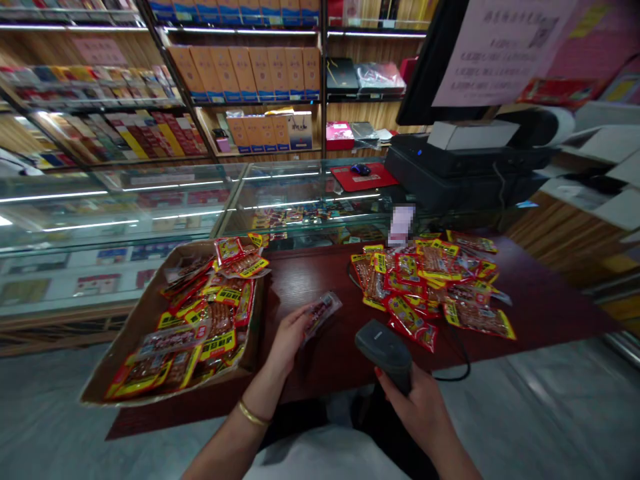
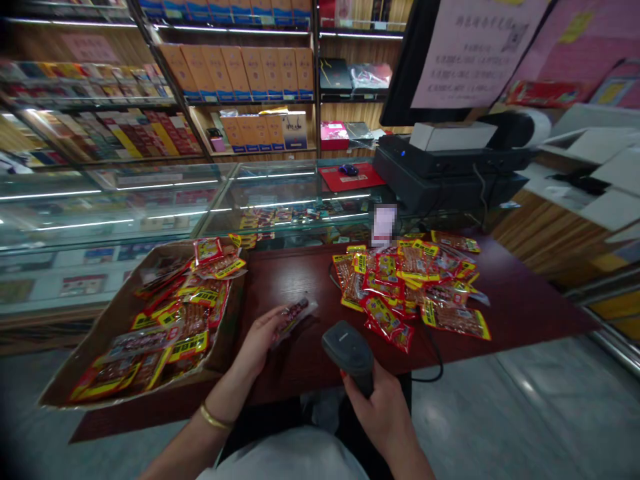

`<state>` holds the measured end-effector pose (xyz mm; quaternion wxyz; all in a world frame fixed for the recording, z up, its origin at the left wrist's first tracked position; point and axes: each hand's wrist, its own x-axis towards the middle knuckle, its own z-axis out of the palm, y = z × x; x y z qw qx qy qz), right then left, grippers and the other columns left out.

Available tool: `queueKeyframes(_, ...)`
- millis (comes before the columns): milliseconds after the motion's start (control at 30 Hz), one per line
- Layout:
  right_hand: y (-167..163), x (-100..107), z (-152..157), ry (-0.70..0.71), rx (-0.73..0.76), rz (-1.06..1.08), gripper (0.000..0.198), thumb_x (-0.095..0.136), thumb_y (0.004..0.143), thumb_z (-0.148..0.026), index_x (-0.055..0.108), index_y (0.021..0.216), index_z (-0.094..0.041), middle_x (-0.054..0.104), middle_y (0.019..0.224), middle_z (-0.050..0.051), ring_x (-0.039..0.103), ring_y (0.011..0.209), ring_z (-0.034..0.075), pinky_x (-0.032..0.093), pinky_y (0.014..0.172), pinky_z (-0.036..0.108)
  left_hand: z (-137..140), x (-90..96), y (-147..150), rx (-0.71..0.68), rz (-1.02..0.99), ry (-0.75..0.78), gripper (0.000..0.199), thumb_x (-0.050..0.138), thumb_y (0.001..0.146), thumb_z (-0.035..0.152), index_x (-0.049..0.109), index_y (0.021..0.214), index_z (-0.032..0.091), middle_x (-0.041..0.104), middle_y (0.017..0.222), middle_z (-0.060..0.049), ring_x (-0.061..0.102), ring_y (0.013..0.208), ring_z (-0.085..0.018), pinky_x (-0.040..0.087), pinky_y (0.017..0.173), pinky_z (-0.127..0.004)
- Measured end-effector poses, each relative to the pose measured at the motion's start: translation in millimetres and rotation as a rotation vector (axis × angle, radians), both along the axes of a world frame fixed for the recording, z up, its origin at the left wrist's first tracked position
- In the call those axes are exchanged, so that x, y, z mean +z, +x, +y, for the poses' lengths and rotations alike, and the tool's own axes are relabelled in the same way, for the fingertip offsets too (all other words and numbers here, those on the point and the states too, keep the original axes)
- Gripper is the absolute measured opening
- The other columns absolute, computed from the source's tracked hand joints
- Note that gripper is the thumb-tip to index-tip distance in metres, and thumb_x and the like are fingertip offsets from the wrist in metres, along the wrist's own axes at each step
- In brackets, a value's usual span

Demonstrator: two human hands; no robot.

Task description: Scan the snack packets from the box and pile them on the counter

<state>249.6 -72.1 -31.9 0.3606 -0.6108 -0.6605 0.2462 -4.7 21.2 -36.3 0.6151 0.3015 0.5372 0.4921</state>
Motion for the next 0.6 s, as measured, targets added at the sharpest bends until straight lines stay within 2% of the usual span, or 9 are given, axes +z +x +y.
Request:
queueKeyframes(133,5.7,2.0,-5.9,-0.060,-0.055,0.022,0.026,0.059,0.089,-0.038,0.075,0.096,-0.020,0.080,0.079,0.006,0.077,0.070,0.026,0.061,0.072,0.034,22.1,12.7,32.2,-0.117,-0.054,0.017,0.051,0.082,0.067,0.030,0.077,0.116,0.016,0.079,0.102,-0.010,0.071,0.081,-0.019,0.053,0.072,-0.025)
queueKeyframes(367,22.5,3.5,-21.0,-0.108,-0.142,0.078,0.030,0.059,0.090,-0.040,0.074,0.103,-0.018,0.081,0.088,0.009,0.077,0.077,0.028,0.060,0.074,0.034,77.2,37.9,138.7,-0.445,-0.010,0.138,0.039,0.072,0.074,0.020,0.079,0.112,0.017,0.078,0.093,-0.004,0.066,0.073,-0.013,0.050,0.069,-0.022)
queueKeyframes(500,29.2,3.1,-27.7,-0.107,-0.186,0.087,0.028,0.060,0.090,-0.040,0.074,0.101,-0.019,0.082,0.084,0.008,0.077,0.074,0.028,0.060,0.070,0.033,82.7,42.0,197.1,-0.727,0.196,0.184,0.033,0.067,0.075,0.013,0.080,0.105,0.016,0.074,0.080,-0.001,0.059,0.066,-0.010,0.047,0.062,-0.019)
queueKeyframes(600,30.8,3.0,-30.7,-0.105,-0.201,0.100,0.026,0.062,0.088,-0.037,0.074,0.102,-0.019,0.082,0.088,0.008,0.077,0.077,0.029,0.061,0.072,0.034,80.0,39.7,235.8,-0.837,0.302,0.167,0.030,0.067,0.074,0.010,0.080,0.101,0.012,0.069,0.069,0.000,0.054,0.059,-0.010,0.043,0.056,-0.018)
